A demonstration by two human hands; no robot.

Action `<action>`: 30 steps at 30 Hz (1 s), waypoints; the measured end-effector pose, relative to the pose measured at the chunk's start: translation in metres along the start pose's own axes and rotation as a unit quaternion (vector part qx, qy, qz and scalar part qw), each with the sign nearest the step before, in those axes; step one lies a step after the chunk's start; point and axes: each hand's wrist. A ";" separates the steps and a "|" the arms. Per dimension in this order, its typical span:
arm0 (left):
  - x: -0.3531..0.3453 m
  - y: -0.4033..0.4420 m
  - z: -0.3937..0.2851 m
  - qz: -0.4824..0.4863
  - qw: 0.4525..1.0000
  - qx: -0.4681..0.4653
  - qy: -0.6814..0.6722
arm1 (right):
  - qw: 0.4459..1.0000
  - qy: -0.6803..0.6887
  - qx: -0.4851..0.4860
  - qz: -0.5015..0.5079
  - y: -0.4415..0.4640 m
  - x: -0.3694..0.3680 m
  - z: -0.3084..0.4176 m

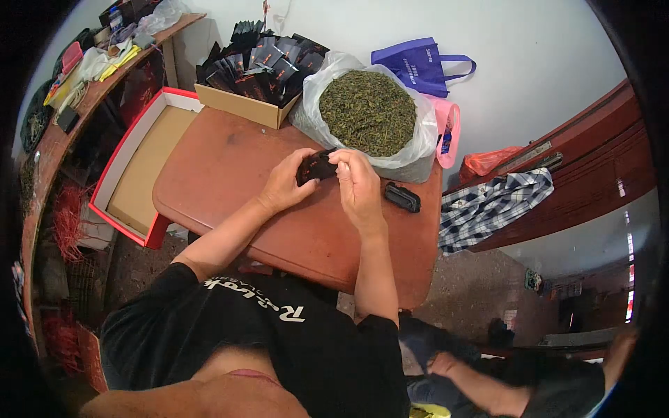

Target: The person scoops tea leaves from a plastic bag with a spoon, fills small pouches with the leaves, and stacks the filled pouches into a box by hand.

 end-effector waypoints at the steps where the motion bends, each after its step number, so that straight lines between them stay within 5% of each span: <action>1: -0.001 0.000 0.000 -0.003 1.000 -0.007 0.000 | 1.000 -0.016 0.010 0.003 0.000 0.000 -0.001; 12: 0.003 0.002 -0.002 -0.017 1.000 0.003 -0.021 | 0.988 -0.117 0.098 -0.013 0.001 0.000 0.010; 22: 0.004 0.005 0.003 -0.043 0.999 -0.031 -0.003 | 0.984 -0.033 -0.032 -0.173 0.008 0.022 -0.002; 30: 0.004 0.005 0.006 -0.057 0.997 -0.037 0.039 | 0.975 -0.080 -0.125 -0.168 0.022 0.056 -0.013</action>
Point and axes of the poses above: each hand's wrist, its own y-axis towards the middle knuckle, its own x-axis out of the back of the hand, z = x × y, and after that the axes turned 1 degree about -x, right-handed
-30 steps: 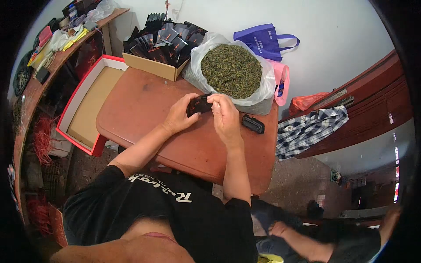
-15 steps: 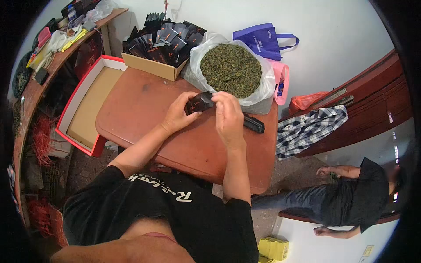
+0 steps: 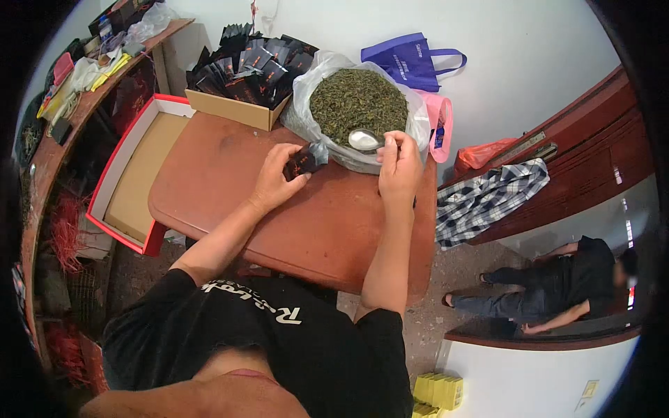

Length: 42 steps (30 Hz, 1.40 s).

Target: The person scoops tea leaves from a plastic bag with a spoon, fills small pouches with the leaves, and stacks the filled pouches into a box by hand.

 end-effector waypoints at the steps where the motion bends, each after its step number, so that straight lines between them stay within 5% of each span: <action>1: 0.000 0.000 0.000 0.002 1.000 0.001 -0.003 | 1.000 -0.031 -0.005 0.004 0.002 0.003 0.003; 5: 0.000 0.000 0.001 0.008 1.000 0.015 -0.018 | 0.983 -0.173 0.053 0.021 0.012 0.007 -0.005; 11: 0.002 0.001 0.000 0.004 1.000 0.017 -0.007 | 0.984 -0.160 0.067 0.037 0.010 -0.020 -0.018; 42: 0.000 0.001 0.000 0.003 0.999 0.033 -0.015 | 0.971 0.193 -0.102 -0.100 -0.005 -0.059 -0.057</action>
Point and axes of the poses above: each hand's wrist, its own y-axis towards the middle knuckle, its own x-axis out of the back of the hand, z = x × y, and after that the axes turned 1 degree about -x, right-handed
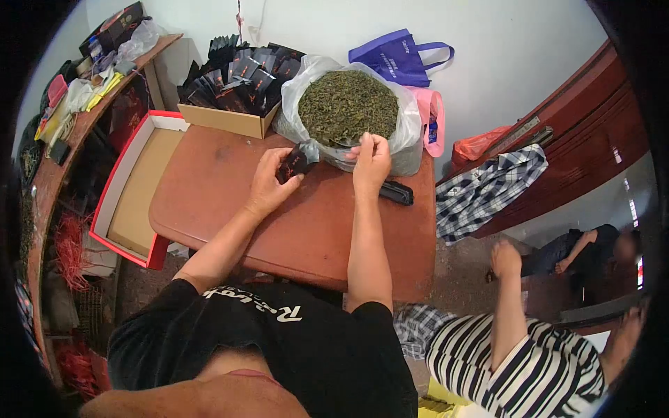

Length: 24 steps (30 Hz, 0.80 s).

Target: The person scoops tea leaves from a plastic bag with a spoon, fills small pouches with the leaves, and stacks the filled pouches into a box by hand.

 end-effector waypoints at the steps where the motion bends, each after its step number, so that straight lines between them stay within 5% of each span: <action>1: 0.000 0.000 -0.001 0.000 1.000 0.005 0.000 | 1.000 -0.003 0.001 -0.003 0.000 0.001 0.001; 24: -0.001 0.001 0.000 0.011 1.000 -0.011 0.023 | 0.989 0.138 0.001 0.054 -0.019 0.021 0.037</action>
Point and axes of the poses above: each hand's wrist, its own y-axis towards the middle knuckle, its own x-axis out of the back of the hand, z = x × y, and after that the axes turned 1 degree about -x, right-handed
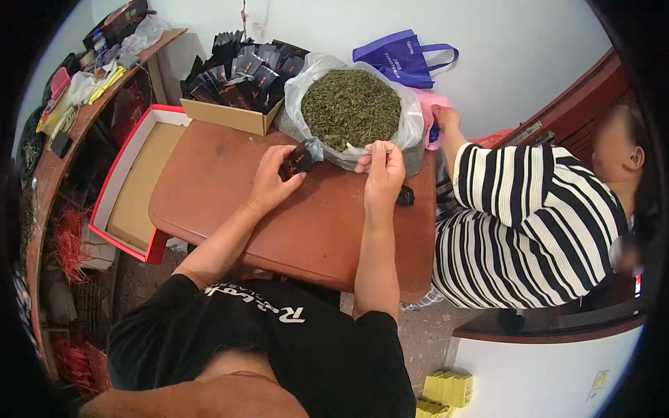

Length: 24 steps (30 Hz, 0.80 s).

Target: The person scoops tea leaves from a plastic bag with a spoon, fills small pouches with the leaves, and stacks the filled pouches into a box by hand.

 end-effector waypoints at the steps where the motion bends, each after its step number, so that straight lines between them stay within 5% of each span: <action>1: 0.001 0.000 -0.001 -0.004 1.000 -0.002 0.000 | 1.000 0.003 -0.005 0.003 -0.001 -0.002 0.000; 6: 0.000 0.000 -0.002 -0.009 1.000 -0.014 0.003 | 0.995 -0.080 -0.052 0.037 -0.011 -0.011 0.005; 9: 0.002 0.001 -0.010 -0.007 1.000 -0.004 0.011 | 0.981 -0.189 0.021 0.043 -0.020 -0.023 0.005; 12: 0.001 0.001 -0.009 0.001 1.000 -0.014 0.019 | 0.852 -0.415 0.296 0.122 -0.021 -0.029 0.011; 16: 0.000 0.000 -0.009 -0.003 0.999 -0.025 0.025 | 0.815 -0.419 0.330 0.227 -0.035 -0.039 0.018; 19: 0.001 0.000 -0.010 -0.004 0.999 -0.029 0.022 | 0.815 -0.393 0.366 0.218 -0.037 -0.035 0.019; 24: 0.000 -0.001 -0.007 -0.002 1.000 -0.015 0.014 | 0.847 -0.363 0.380 0.081 -0.021 -0.017 0.026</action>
Point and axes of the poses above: each hand's wrist, its own y-axis towards the middle knuckle, its own x-axis out of the back of the hand, z = x × y, and after that the axes turned 1 degree about -x, right-handed
